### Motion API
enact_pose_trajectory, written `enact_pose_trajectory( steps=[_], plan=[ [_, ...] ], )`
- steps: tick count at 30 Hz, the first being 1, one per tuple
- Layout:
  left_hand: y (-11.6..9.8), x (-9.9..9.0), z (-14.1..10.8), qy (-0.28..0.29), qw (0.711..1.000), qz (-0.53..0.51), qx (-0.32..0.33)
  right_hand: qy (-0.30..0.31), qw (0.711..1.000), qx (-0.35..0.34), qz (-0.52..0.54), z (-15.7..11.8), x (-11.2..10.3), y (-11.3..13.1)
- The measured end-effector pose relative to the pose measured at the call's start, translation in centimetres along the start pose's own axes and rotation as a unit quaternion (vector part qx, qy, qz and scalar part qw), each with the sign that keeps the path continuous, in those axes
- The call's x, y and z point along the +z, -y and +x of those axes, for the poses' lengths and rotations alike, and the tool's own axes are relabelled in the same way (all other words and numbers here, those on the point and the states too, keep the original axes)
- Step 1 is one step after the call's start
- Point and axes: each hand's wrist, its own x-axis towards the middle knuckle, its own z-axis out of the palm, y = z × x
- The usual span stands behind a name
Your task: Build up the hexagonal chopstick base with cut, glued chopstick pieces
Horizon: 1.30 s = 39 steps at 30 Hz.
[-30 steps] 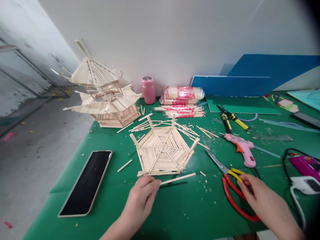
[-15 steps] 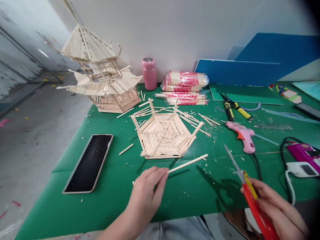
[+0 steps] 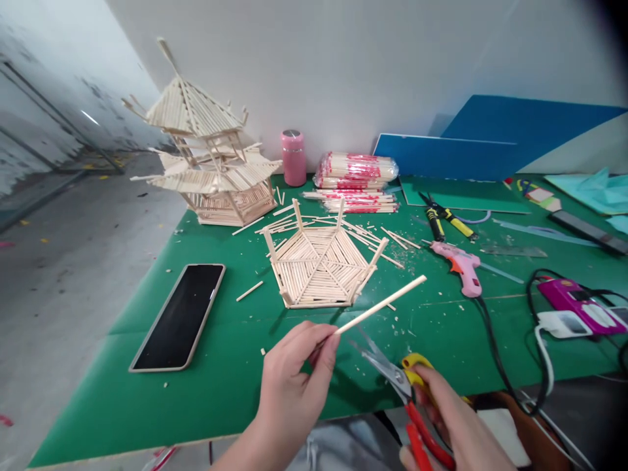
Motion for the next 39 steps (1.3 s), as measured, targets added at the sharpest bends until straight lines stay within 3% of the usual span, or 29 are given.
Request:
enact_pose_trajectory(
  steps=[3, 6, 13, 21, 28, 39],
  plan=[
    [-0.1, 0.0, 0.0, -0.002, 1.0, -0.018, -0.003, 0.01, 0.993, -0.091, -0.071, 1.5, -0.1, 1.2],
    [0.0, -0.1, 0.1, -0.006, 1.0, -0.026, 0.004, -0.002, 0.989, -0.112, -0.1, 2.3, 0.5, 2.2],
    [0.3, -0.5, 0.5, -0.013, 1.0, -0.025, 0.011, 0.043, 0.995, -0.058, -0.076, 3.3, 1.1, 3.3],
    [0.5, -0.4, 1.0, -0.024, 0.998, -0.03, 0.045, 0.025, 0.998, -0.052, -0.041, 3.9, 1.4, 3.7],
    [0.4, -0.3, 1.4, -0.021, 0.994, -0.022, 0.105, 0.083, 0.996, 0.001, -0.038, 3.9, 1.3, 3.1],
    [0.4, -0.3, 0.8, -0.011, 0.989, 0.002, 0.145, 0.11, 0.987, 0.062, 0.098, 5.0, 0.7, 2.7]
  ],
)
